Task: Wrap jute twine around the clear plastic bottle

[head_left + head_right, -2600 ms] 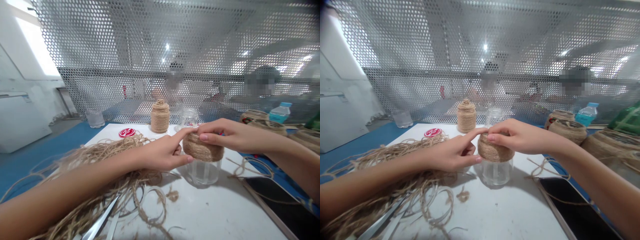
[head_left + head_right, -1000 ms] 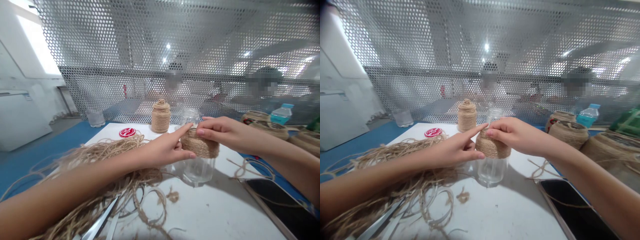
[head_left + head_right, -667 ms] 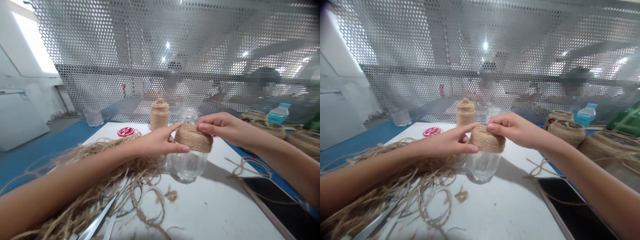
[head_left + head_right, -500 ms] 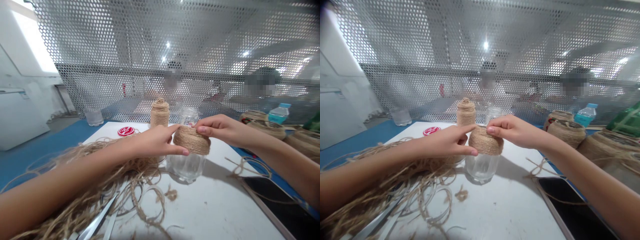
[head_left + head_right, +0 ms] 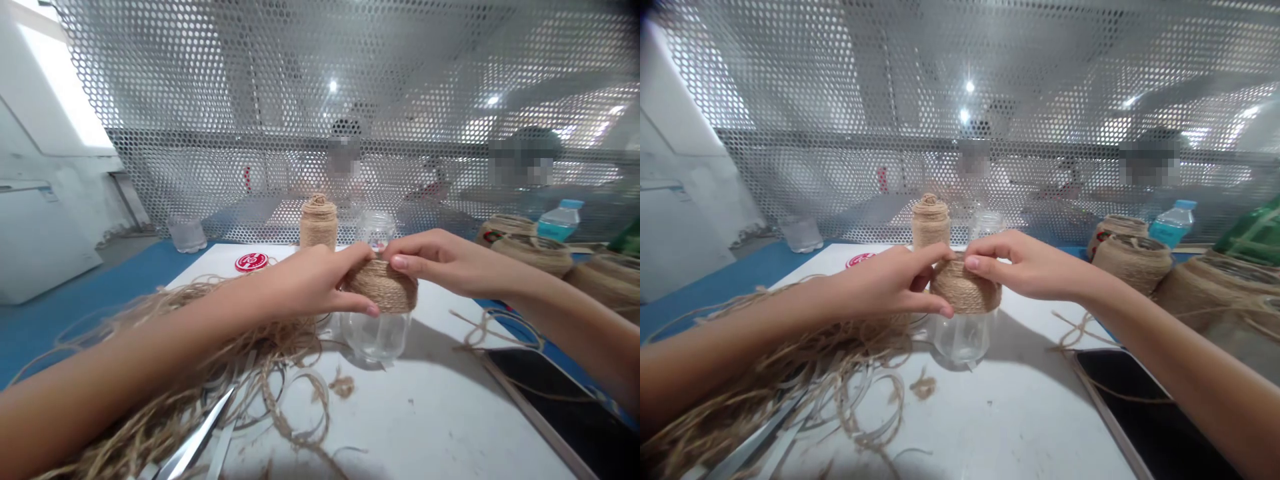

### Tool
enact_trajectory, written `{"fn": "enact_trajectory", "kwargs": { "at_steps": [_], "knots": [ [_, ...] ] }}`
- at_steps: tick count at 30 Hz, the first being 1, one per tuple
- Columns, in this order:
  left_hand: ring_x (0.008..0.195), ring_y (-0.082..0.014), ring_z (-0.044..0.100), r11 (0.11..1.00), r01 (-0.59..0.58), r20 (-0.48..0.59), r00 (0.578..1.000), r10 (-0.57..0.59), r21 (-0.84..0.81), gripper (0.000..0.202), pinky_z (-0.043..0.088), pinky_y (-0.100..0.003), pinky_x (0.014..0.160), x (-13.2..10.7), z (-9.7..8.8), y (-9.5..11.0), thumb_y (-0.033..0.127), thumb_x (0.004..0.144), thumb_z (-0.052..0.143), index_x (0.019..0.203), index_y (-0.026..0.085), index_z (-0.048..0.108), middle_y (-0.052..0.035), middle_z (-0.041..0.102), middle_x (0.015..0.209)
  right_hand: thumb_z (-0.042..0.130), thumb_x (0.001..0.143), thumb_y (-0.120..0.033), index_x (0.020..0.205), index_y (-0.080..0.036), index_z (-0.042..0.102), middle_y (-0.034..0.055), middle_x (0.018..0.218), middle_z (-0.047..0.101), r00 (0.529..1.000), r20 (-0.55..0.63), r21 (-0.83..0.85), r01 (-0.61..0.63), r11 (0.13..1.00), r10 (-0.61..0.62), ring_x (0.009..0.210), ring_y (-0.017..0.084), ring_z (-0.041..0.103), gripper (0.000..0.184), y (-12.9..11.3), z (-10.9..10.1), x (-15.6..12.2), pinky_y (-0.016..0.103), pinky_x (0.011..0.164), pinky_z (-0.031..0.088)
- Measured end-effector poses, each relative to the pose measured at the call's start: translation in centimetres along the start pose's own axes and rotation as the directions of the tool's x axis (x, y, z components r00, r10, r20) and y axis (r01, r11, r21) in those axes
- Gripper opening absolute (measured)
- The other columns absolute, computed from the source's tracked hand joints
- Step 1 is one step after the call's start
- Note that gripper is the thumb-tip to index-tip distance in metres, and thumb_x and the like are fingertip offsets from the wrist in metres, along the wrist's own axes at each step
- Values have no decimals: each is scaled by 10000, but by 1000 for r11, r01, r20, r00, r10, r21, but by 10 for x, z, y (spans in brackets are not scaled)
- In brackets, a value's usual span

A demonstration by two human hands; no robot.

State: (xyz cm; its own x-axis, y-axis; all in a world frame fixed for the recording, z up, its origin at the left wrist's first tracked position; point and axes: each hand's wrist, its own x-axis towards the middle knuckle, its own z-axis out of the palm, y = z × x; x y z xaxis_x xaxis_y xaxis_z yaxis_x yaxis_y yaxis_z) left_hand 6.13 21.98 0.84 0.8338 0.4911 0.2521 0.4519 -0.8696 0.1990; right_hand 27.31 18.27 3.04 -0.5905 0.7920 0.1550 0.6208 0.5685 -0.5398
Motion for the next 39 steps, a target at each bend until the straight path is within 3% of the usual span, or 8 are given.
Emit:
{"fn": "enact_trajectory", "kwargs": {
  "at_steps": [4,6,9,12,19,29,33,39],
  "knots": [
    [532,-139,503,989,93,-69,994,-86,111,522,302,-209,483,-4,4,15,594,770,483,1118,209,436,-5,565,669,447,849,-389,741,-168,605,12,681,598,988,-155,-144,-38,989,15,644,136,523,292,-15,8,0,236,565,378],
    [503,-145,488,981,129,-83,990,-118,146,547,295,-218,474,-6,6,20,598,786,450,1160,200,414,-6,552,635,426,859,-376,696,-170,597,6,633,586,984,-177,-148,-63,987,36,605,129,517,313,-17,8,0,237,548,369],
    [501,-144,482,990,114,-75,991,-108,79,632,288,-219,470,-4,7,20,583,788,462,1276,210,316,-2,550,633,440,853,-375,698,-179,599,6,651,590,992,-126,-122,-44,992,28,621,134,524,296,-11,3,0,238,563,374],
    [501,-124,472,995,46,-6,999,-46,-89,694,288,-211,471,-1,4,11,498,799,511,1350,204,209,20,532,615,455,845,-399,707,-183,589,0,652,570,997,-78,-61,-16,998,11,618,128,513,289,0,-3,0,233,569,376],
    [472,-95,420,963,-40,94,993,67,-267,674,298,-208,482,1,1,-8,414,846,467,1389,176,146,66,442,541,464,850,-391,707,-168,571,-16,629,531,999,-45,25,-8,1000,9,586,103,502,286,7,-5,0,223,561,362],
    [554,-131,495,988,53,228,974,-19,-145,706,315,-212,506,-5,-13,-3,423,841,441,1401,164,96,4,569,651,447,865,-379,735,-157,558,-6,658,515,1000,-26,53,-3,999,4,613,104,486,280,7,-3,0,215,552,364],
    [642,-151,527,992,48,207,978,-23,-113,699,339,-218,550,-4,-9,-4,420,849,429,1399,164,81,-43,610,778,445,866,-381,750,-157,550,-4,665,507,1000,-15,105,-4,995,6,617,104,483,273,11,-2,0,207,547,374],
    [600,-156,522,993,56,173,984,-38,-99,690,337,-221,537,-1,-1,-6,415,849,429,1393,161,87,-28,597,711,441,874,-360,796,-158,544,-4,685,508,999,38,219,-18,976,10,613,101,495,239,19,-3,2,206,550,397]
  ]
}}
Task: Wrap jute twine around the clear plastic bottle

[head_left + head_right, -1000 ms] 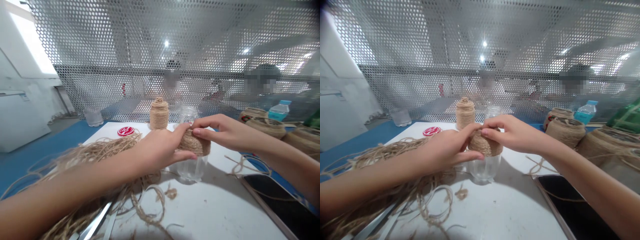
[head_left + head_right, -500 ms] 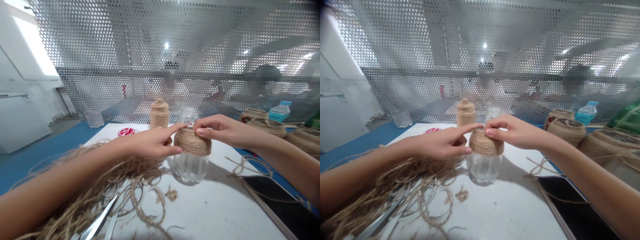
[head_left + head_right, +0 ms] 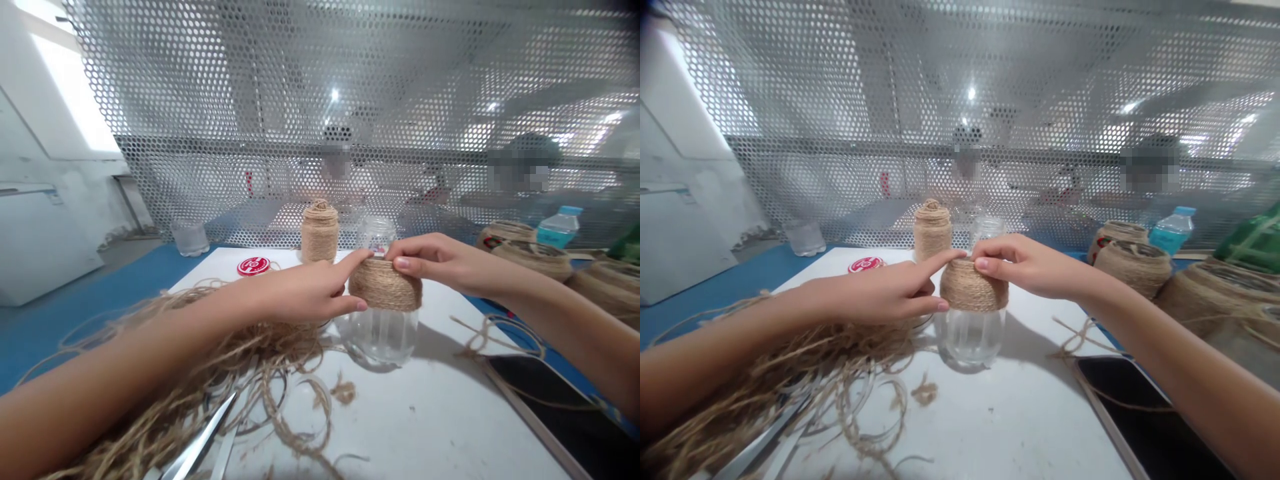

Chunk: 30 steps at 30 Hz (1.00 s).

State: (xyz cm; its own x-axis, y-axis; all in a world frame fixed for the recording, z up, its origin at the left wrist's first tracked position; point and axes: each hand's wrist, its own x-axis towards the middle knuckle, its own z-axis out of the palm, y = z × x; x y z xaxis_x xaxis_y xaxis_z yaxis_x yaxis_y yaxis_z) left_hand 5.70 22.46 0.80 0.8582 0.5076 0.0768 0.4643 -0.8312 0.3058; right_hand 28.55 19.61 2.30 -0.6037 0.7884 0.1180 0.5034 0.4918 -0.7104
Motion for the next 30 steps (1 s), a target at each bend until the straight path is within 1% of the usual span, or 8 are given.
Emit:
{"fn": "enact_trajectory", "kwargs": {
  "at_steps": [8,15,18,20,21,24,27,30],
  "knots": [
    [506,-126,472,989,2,-6,1000,-3,-149,672,331,-225,513,1,3,1,402,836,457,1370,147,140,28,515,585,431,876,-378,864,-154,554,18,724,536,1000,-8,40,-21,999,22,646,118,515,257,4,1,0,217,565,406],
    [487,-104,423,932,-19,-29,1000,9,-362,618,325,-217,468,5,11,-8,475,795,498,1274,189,233,62,426,583,410,876,-402,727,-161,512,-14,655,449,992,-116,-88,38,995,-49,614,109,425,301,10,7,5,223,554,335],
    [478,-97,406,915,-30,-46,999,12,-402,594,313,-208,455,7,13,-12,485,783,514,1235,193,262,74,408,568,403,873,-401,710,-165,520,-10,646,449,964,-259,-124,35,992,-66,625,124,415,309,17,18,9,240,562,313],
    [479,-96,404,910,-20,-66,998,-8,-413,593,310,-205,454,8,15,-14,490,781,515,1229,195,264,79,397,563,394,873,-399,658,-170,489,-12,628,422,910,-404,-114,50,992,-92,618,126,393,328,22,27,12,248,560,295],
    [478,-95,400,909,-13,-75,997,-20,-417,597,306,-203,452,9,15,-14,490,779,517,1231,194,262,83,390,559,388,875,-397,634,-172,466,-14,618,404,893,-439,-104,60,993,-100,609,124,379,339,24,31,13,250,555,285],
    [475,-90,392,897,-15,-79,997,-22,-441,607,299,-196,444,9,17,-15,482,774,531,1232,192,259,85,385,562,379,881,-379,594,-178,395,-26,590,351,872,-473,-91,91,992,-124,577,114,339,351,29,37,14,256,541,254],
    [474,-83,391,888,-47,-91,996,6,-457,603,301,-192,444,9,18,-15,480,771,542,1223,190,267,83,389,575,369,888,-363,594,-182,367,-30,586,337,870,-472,-110,100,989,-140,569,111,331,346,29,37,13,259,537,241],
    [482,-88,396,888,-31,-84,996,-8,-460,612,300,-191,439,9,18,-17,487,777,533,1232,184,256,81,391,574,348,898,-368,610,-183,376,-27,599,357,876,-459,-147,85,985,-144,582,114,350,344,28,36,14,259,551,257]
  ]
}}
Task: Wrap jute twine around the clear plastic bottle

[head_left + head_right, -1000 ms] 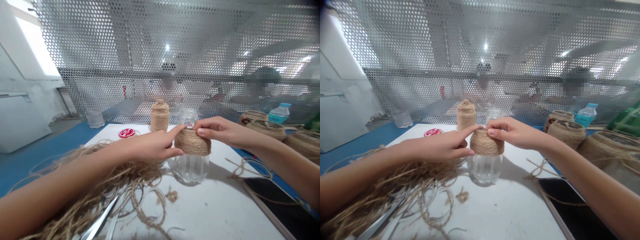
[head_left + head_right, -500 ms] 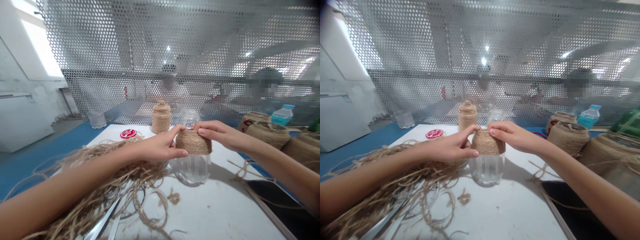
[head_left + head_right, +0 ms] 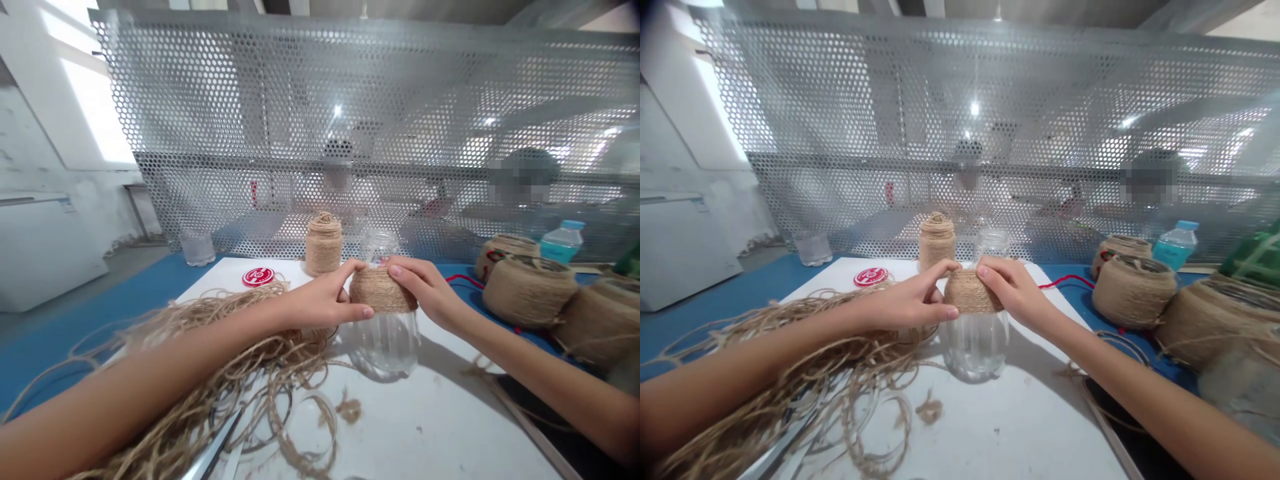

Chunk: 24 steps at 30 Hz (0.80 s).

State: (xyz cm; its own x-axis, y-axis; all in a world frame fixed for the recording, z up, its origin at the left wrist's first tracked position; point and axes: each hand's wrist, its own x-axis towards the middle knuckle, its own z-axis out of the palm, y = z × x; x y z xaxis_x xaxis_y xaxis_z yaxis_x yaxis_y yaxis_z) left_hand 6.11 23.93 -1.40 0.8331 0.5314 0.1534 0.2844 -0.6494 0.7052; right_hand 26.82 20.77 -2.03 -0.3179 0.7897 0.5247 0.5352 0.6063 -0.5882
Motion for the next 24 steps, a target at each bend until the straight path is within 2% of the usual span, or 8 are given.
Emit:
{"fn": "enact_trajectory", "kwargs": {
  "at_steps": [6,24],
  "knots": [
    [503,-103,417,999,42,-31,999,-41,14,618,315,-202,455,0,0,-4,489,778,530,1243,187,258,73,411,577,304,918,-372,655,-186,386,-22,631,384,1000,-22,-68,-2,998,0,613,119,376,332,-1,4,2,259,581,286],
    [510,-104,421,997,81,-89,993,-81,-8,616,324,-207,469,2,4,-5,425,771,548,1267,188,269,64,436,587,291,928,-318,666,-188,376,-31,632,379,998,-55,-68,11,998,-14,603,107,365,304,1,7,1,244,573,286]
  ]
}}
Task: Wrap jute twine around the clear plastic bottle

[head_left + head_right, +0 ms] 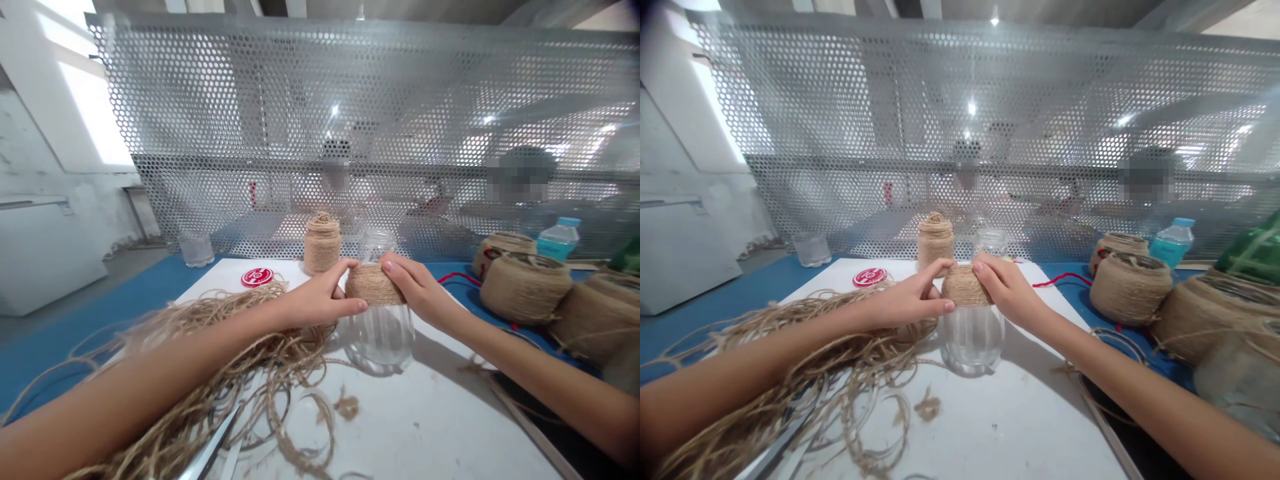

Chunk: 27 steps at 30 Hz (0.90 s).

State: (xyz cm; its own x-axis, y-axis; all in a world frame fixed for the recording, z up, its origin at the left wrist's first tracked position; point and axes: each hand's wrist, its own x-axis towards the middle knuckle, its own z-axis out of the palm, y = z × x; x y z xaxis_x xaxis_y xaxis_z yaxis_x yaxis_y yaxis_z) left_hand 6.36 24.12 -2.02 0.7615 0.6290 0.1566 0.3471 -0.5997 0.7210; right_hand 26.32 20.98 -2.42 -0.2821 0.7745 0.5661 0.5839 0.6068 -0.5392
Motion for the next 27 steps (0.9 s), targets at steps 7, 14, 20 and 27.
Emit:
{"fn": "enact_trajectory", "kwargs": {
  "at_steps": [7,14,20,27],
  "knots": [
    [509,-101,419,1000,9,-10,1000,-9,15,629,325,-202,464,0,0,1,414,770,551,1276,181,261,66,432,578,290,926,-327,649,-189,353,-34,618,357,1000,-2,-3,-9,1000,9,589,107,352,315,0,-1,0,245,561,279],
    [508,-103,420,1000,10,-10,1000,-9,14,619,324,-202,459,0,0,3,413,773,551,1275,185,269,67,425,573,296,927,-323,646,-190,344,-35,621,359,1000,-7,3,-9,1000,9,593,105,348,315,1,1,1,245,564,275],
    [504,-102,420,1000,11,-15,1000,-11,5,615,327,-206,461,0,0,2,412,771,551,1274,192,274,66,431,580,296,927,-313,652,-190,357,-36,624,367,1000,4,17,-8,1000,8,597,107,353,308,0,0,-1,247,569,275],
    [496,-98,419,1000,-1,-9,1000,1,20,602,324,-204,464,-1,1,6,403,772,542,1268,183,279,71,434,564,324,904,-320,614,-190,343,-37,603,349,999,31,32,-32,999,31,582,108,344,319,1,-5,2,252,554,271]
  ]
}}
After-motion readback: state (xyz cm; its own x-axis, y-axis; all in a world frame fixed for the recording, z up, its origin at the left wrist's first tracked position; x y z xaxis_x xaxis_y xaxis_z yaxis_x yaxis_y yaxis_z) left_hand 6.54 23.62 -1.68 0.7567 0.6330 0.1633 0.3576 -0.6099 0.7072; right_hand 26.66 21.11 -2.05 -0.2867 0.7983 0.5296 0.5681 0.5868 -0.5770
